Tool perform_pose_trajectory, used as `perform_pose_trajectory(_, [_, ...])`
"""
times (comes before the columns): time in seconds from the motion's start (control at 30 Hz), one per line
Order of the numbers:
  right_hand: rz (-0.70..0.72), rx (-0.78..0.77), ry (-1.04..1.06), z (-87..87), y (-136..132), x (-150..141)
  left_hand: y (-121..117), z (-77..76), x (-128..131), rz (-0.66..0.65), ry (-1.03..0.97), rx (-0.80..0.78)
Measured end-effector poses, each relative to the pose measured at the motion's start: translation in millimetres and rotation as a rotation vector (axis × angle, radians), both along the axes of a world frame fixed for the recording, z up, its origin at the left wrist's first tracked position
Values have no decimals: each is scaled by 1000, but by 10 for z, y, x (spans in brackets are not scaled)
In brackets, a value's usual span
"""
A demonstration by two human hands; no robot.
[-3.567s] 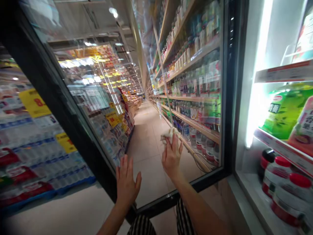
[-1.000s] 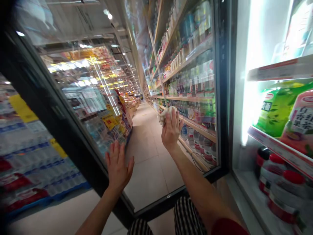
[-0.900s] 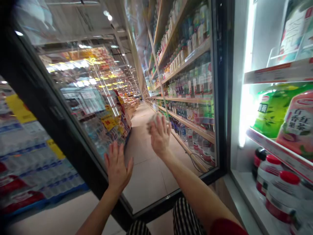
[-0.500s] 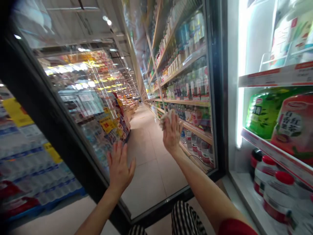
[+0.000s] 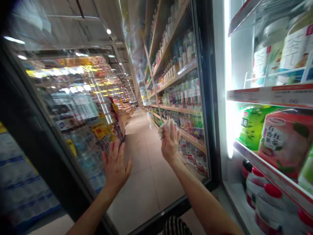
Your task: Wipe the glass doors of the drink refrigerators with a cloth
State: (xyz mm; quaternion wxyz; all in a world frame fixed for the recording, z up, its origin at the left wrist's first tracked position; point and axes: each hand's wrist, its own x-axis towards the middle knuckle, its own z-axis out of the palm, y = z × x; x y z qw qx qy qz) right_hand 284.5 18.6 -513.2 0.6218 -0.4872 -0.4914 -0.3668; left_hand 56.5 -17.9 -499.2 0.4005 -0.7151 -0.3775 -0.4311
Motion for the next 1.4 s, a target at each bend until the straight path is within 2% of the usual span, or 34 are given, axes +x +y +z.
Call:
perform_pose_trajectory(0.07, [49, -34, -247, -45, -33, -80, -11, 24, -3, 2, 9, 6])
perform_pose_trajectory(0.1, [44, -35, -288, -49, -26, -36, -18, 56, -13, 1, 18, 13])
perform_pose_trajectory(0.17, [-16, -4, -150, 4, 39, 208, -29, 159, -41, 3, 31, 28])
perform_pose_trajectory(0.27, [-104, 73, 306, 213, 190, 636, -13, 370, -73, 23, 3, 51])
perform_pose_trajectory(0.3, [-112, 97, 393, 290, 224, 704, 2, 437, -76, 30, -7, 52])
perform_pose_trajectory(0.37, [-96, 108, 372, 404, 244, 686, 39, 537, -70, 35, -7, 56])
perform_pose_trajectory(0.47, [-22, 16, 30, 468, 205, 532, 81, 593, -55, 36, 2, 73])
perform_pose_trajectory(0.53, [-2, -25, -72, 516, 194, 592, 85, 591, -60, 38, 7, 81])
perform_pose_trajectory(0.6, [-35, 3, 22, 640, 214, 816, 70, 593, -77, 32, 24, 84])
perform_pose_trajectory(0.7, [-78, 65, 317, 940, 257, 1079, 41, 646, -87, 27, 36, 73])
perform_pose_trajectory(0.77, [-57, 50, 325, 1096, 246, 960, 33, 726, -69, 34, 17, 82])
perform_pose_trajectory(0.8, [-37, 35, 239, 1133, 223, 810, 34, 775, -55, 39, 7, 86])
perform_pose_trajectory(0.9, [41, -2, -232, 1106, 120, 287, 55, 929, -29, 41, -5, 80])
perform_pose_trajectory(0.97, [67, -25, -422, 1079, 77, 139, 74, 1009, -45, 38, -4, 81])
perform_pose_trajectory(1.03, [40, -15, -309, 1132, 86, 235, 89, 1057, -87, 34, 3, 94])
perform_pose_trajectory(1.13, [-20, 48, 189, 1349, 151, 530, 92, 1073, -160, 27, 16, 84])
perform_pose_trajectory(1.2, [-21, 57, 300, 1483, 173, 546, 82, 1067, -188, 22, 13, 79])
perform_pose_trajectory(1.3, [34, 55, 11, 1525, 140, 154, 39, 1090, -162, -9, 13, 100])
perform_pose_trajectory(1.4, [131, 73, -280, 1424, 81, -400, -44, 1207, -14, -157, 44, 135])
